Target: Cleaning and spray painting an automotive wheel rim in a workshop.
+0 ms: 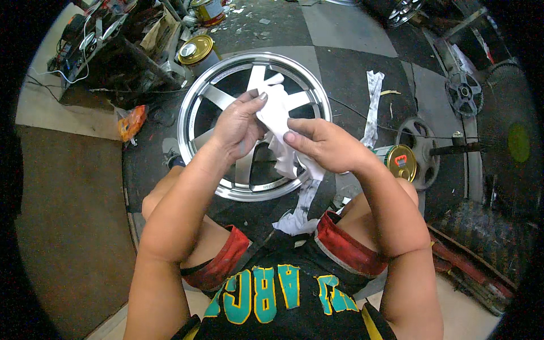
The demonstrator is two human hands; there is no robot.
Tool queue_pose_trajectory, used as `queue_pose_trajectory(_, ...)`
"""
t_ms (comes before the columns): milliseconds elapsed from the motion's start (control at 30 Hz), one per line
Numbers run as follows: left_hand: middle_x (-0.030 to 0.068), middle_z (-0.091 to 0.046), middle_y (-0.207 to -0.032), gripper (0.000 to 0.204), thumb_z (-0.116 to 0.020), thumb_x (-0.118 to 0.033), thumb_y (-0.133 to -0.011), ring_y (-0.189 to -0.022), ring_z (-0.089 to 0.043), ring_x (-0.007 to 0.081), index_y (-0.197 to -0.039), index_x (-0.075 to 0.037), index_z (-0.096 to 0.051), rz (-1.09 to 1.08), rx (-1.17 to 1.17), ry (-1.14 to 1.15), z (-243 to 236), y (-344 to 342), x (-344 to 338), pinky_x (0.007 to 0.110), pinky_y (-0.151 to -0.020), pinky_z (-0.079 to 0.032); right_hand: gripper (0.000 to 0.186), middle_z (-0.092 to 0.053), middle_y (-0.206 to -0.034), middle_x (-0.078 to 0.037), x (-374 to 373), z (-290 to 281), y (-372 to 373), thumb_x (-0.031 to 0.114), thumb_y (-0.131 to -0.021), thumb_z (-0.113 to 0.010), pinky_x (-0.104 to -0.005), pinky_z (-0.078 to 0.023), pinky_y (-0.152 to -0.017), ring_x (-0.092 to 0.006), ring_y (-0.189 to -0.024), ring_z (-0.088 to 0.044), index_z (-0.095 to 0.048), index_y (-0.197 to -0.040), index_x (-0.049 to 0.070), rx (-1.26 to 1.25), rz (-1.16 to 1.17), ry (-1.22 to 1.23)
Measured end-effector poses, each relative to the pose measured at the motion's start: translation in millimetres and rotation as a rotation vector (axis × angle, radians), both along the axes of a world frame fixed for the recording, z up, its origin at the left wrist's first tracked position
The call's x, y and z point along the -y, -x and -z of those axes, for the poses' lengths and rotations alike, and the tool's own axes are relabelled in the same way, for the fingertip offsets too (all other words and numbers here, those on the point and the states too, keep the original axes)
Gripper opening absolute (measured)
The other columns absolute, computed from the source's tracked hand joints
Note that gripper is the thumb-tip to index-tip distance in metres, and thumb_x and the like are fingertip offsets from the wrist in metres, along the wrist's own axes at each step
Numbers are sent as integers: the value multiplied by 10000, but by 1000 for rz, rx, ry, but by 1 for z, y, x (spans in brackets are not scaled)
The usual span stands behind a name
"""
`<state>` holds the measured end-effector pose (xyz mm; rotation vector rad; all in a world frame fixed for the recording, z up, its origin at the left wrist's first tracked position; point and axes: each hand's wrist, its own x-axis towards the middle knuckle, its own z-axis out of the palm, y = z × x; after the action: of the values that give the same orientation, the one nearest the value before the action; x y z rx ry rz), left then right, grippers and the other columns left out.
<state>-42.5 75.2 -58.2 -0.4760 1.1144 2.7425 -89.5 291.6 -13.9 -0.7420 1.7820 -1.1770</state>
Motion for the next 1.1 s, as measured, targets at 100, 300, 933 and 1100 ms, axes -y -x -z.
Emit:
queue_pose_trajectory(100, 84, -718, -1124, 244, -566, -107, -1056, -1027, -716, 198, -1281, -30, -619, 14, -102, -77, -2, 2, 6, 370, -938, -587, 617, -669, -1291, -198, 3, 5, -2, 436, -1070, -587, -339, -483, -997, -188, -1171, -608, -537, -1437, -58, 75, 42, 104)
queue_pose_trajectory(300, 87, -713, -1188, 242, -625, -91, -1031, -1084, -695, 187, -1261, -23, -656, 102, -230, -30, 0, -1, 3, 338, -980, -559, 715, -682, -1145, -212, 7, 19, -3, 564, -952, -702, -388, -512, -960, -262, -1085, -649, -595, -1275, -65, -243, 214, -38)
queue_pose_trajectory(933, 49, -668, -991, 198, -560, -190, -1085, -903, -605, 124, -1128, -17, -646, -597, -171, 447, -13, 15, 66, 298, -830, -496, 338, -679, -1150, -95, -7, 23, 50, 268, -1054, -633, -317, -547, -889, -195, -1054, -672, -571, -1278, 23, 300, 1041, 555)
queue_pose_trajectory(1100, 21, -651, -995, 158, -549, -166, -1090, -898, -580, 94, -1141, -44, -634, -546, -343, 766, -17, 3, 26, 301, -812, -493, 391, -703, -1123, -97, 8, 28, 35, 321, -1062, -609, -358, -548, -907, -193, -1001, -691, -586, -1279, -3, 311, 954, 469)
